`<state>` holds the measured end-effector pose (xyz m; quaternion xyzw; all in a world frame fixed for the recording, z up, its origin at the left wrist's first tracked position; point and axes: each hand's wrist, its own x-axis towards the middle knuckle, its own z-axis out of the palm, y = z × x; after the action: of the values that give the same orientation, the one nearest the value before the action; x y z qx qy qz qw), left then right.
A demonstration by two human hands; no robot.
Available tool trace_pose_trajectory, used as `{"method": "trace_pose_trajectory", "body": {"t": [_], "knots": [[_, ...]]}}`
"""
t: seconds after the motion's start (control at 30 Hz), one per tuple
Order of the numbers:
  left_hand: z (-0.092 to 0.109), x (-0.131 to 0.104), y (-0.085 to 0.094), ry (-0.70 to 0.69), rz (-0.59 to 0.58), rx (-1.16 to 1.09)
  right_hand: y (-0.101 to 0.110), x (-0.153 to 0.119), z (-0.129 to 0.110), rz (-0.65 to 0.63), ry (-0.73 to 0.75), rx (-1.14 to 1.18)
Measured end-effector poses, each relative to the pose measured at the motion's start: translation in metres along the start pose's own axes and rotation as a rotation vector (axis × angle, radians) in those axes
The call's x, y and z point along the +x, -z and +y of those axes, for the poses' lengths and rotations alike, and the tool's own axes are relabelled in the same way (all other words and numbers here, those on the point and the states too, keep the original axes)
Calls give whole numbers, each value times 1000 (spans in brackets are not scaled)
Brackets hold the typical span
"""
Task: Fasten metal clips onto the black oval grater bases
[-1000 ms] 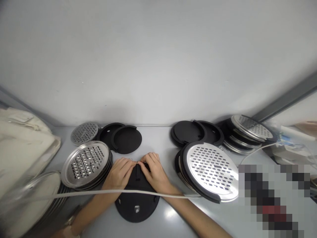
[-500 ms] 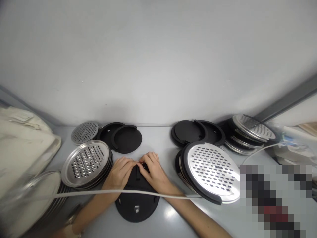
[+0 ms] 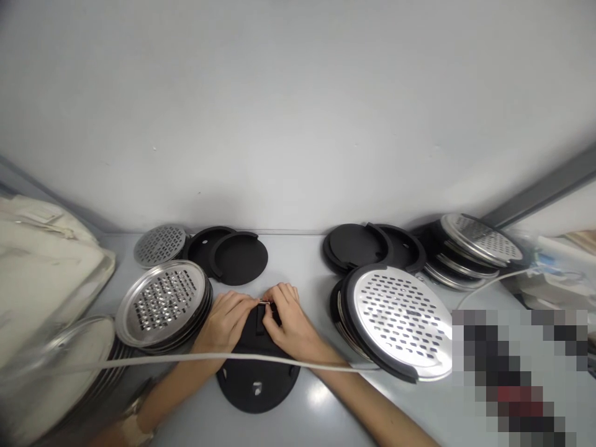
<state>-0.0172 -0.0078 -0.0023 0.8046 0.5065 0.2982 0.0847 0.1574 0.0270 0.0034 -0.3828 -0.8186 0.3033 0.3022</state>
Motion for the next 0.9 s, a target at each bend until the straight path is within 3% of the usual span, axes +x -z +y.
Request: {"method": "trace_pose_trajectory", "body": {"t": [0.5,0.9], "knots": [[-1,1,-1,-14,15,-21,-4,0,5,48,-105,55],[-3,4,-6,63,47,-126,-1,1,4,-27,-93,62]]}}
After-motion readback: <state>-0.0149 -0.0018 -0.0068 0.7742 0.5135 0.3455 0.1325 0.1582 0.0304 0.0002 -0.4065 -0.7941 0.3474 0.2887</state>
